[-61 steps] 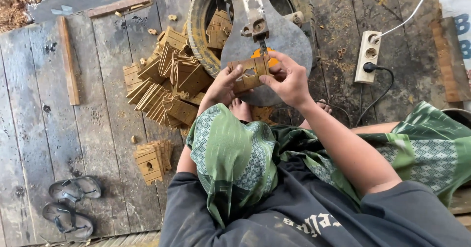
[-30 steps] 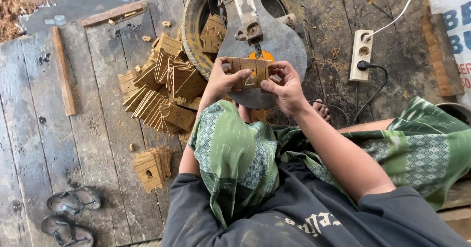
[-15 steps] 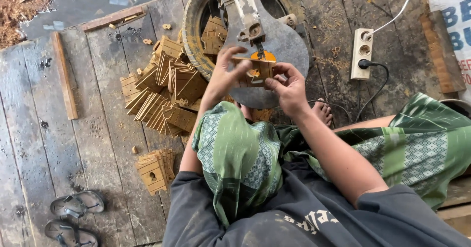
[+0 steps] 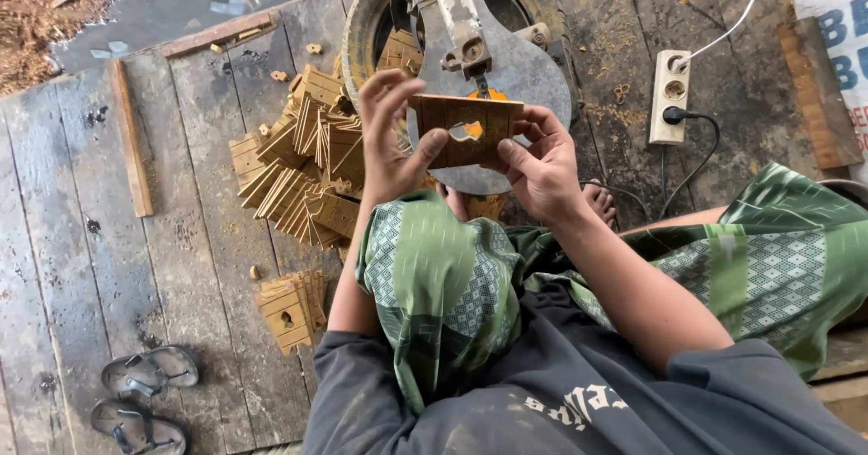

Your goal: Using a scroll saw to cut intricate patterns into small wooden panels

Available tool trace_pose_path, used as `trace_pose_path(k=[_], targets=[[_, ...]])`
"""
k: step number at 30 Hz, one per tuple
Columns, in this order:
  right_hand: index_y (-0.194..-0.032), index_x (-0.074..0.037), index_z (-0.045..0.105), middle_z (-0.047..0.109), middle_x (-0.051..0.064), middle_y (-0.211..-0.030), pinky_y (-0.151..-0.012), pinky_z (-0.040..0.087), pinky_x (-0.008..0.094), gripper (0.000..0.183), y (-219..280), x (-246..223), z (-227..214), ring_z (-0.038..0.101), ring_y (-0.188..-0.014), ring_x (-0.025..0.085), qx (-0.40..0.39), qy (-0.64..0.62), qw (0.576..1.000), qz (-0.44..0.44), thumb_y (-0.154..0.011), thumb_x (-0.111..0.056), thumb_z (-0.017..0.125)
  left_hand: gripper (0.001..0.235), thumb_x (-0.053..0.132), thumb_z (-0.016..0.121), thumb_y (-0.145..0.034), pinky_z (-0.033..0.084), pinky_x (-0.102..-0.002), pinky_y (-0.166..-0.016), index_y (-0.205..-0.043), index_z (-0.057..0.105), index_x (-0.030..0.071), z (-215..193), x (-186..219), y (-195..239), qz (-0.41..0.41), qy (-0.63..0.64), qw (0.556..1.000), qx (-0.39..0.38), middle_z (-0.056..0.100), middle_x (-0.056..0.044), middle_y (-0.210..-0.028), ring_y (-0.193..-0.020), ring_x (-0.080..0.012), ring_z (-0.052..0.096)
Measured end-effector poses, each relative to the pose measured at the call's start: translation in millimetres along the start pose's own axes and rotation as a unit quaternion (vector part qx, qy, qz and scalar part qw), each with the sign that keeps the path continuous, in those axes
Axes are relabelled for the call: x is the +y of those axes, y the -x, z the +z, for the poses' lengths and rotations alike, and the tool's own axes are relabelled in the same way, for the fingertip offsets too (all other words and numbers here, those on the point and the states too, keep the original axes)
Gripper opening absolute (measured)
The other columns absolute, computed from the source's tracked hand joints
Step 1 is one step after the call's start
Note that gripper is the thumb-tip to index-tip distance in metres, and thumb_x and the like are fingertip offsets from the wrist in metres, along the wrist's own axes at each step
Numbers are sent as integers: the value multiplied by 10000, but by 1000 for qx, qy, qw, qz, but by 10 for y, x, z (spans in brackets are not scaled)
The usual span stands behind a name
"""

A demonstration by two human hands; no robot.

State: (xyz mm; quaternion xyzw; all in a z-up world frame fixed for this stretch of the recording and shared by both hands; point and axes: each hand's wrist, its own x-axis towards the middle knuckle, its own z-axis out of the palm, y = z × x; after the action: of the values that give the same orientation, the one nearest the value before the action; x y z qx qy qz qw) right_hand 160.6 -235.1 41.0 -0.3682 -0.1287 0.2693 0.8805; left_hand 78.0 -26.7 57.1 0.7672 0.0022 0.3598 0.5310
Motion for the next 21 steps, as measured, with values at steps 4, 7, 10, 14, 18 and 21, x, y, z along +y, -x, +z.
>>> trace_pose_path(k=[4, 7, 10, 14, 18, 21], targets=[[-1531, -137, 325, 628, 104, -1049, -913, 649, 615, 739, 68, -325, 300, 719, -1031, 330, -25, -7, 999, -22, -934, 151, 651, 829, 118, 832, -953, 617, -420, -857, -1591, 304, 93, -317, 516, -99, -91, 110, 986, -81, 627, -241, -1250, -1042, -309, 713], [-1492, -111, 392, 626, 95, -1079, -970, 624, 481, 760, 57, -560, 482, 686, -1089, 247, -91, 131, 984, -74, -872, 141, 750, 670, 30, 785, -976, 625, -435, -710, -1530, 409, 47, -587, 947, -392, -61, 14, 989, -136, 726, -290, -1079, -898, -369, 758], [-1460, -135, 464, 511, 102, -1365, -1101, 524, 401, 514, 31, -793, 576, 519, -1269, 239, -168, 248, 942, -150, -1009, -87, 707, 457, 124, 675, -1108, 752, -342, -680, -1473, 402, 95, -733, 1437, -646, -33, -42, 986, -157, 753, -247, -1103, -878, -289, 817], [-1351, -147, 516, 563, 74, -1278, -1060, 555, 362, 360, 77, -1011, 575, 569, -1206, 259, -90, 237, 954, -163, -1047, -30, 670, 475, 76, 724, -1042, 576, -242, -637, -1447, 477, 63, -839, 1725, -802, -36, -113, 987, -105, 803, -158, -1062, -784, -151, 711], [-1297, -125, 537, 620, 62, -1135, -927, 624, 340, 275, 140, -1106, 419, 655, -1063, 222, -14, 195, 964, -181, -1088, 38, 611, 451, 102, 756, -1016, 576, -221, -674, -1414, 546, 77, -871, 1539, -797, -42, -137, 986, -82, 807, -131, -1049, -801, -113, 706], [-1228, -113, 551, 626, 65, -1037, -855, 628, 333, 229, 168, -1104, 343, 676, -957, 217, 26, 180, 965, -191, -1074, 52, 585, 350, -12, 703, -1027, 635, -225, -598, -1348, 562, -2, -828, 1055, -741, 1, -121, 991, -55, 808, -205, -1065, -776, -189, 758]])
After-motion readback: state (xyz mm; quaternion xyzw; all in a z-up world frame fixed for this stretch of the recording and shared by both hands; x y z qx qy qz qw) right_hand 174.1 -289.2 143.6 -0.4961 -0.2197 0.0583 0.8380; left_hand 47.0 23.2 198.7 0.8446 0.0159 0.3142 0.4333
